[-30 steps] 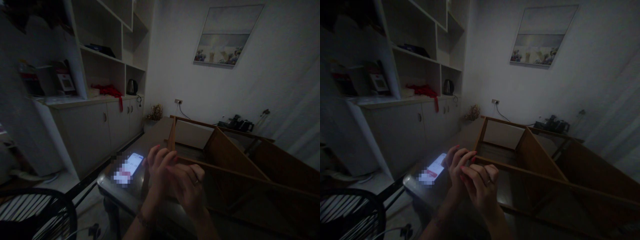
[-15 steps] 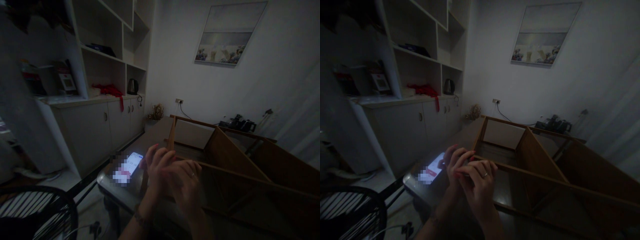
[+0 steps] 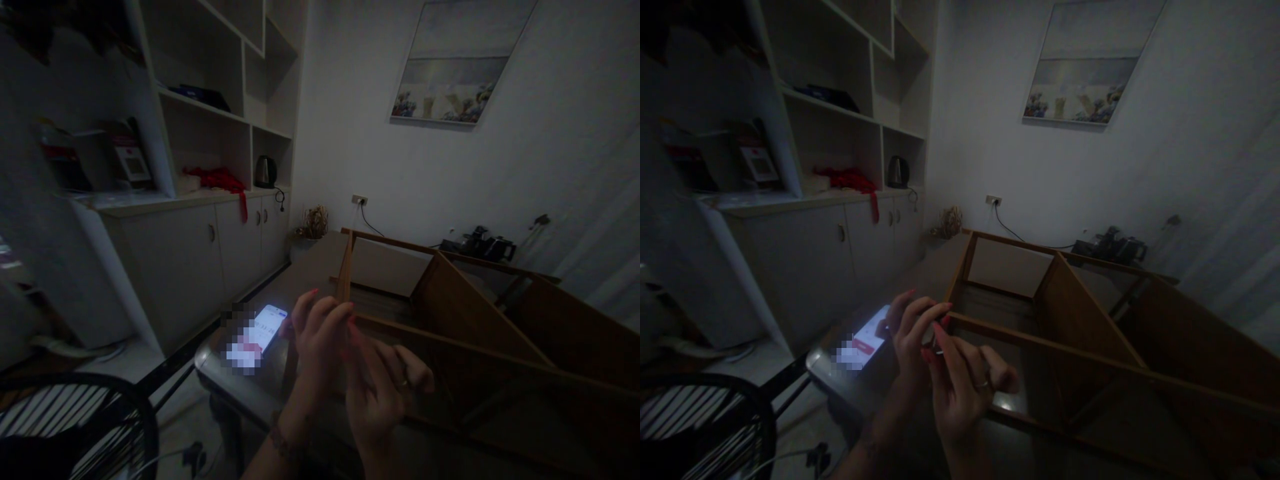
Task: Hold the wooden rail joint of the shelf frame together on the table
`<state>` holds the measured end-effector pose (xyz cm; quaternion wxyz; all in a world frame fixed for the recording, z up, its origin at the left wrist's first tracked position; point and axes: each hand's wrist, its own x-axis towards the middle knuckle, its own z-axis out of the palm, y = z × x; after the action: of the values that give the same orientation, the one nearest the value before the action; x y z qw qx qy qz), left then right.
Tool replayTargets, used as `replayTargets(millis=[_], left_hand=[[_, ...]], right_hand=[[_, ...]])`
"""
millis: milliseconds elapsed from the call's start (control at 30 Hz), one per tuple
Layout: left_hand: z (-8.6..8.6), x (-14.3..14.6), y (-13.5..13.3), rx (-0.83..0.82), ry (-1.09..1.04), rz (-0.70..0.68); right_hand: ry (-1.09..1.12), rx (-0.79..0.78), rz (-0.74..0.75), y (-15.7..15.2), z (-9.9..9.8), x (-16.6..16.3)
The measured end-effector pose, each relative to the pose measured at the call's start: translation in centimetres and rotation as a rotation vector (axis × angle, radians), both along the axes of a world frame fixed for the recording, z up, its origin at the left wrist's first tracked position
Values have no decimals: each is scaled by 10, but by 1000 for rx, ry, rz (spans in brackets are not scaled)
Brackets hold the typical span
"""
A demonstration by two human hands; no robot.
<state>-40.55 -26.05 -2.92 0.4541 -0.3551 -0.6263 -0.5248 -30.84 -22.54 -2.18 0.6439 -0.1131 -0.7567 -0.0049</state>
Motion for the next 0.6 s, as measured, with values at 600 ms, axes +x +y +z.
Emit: replayTargets(millis=[600], left_hand=[[-4,0,1,-5,-18,12]], right_hand=[[-92,28,201,-1,15,1]])
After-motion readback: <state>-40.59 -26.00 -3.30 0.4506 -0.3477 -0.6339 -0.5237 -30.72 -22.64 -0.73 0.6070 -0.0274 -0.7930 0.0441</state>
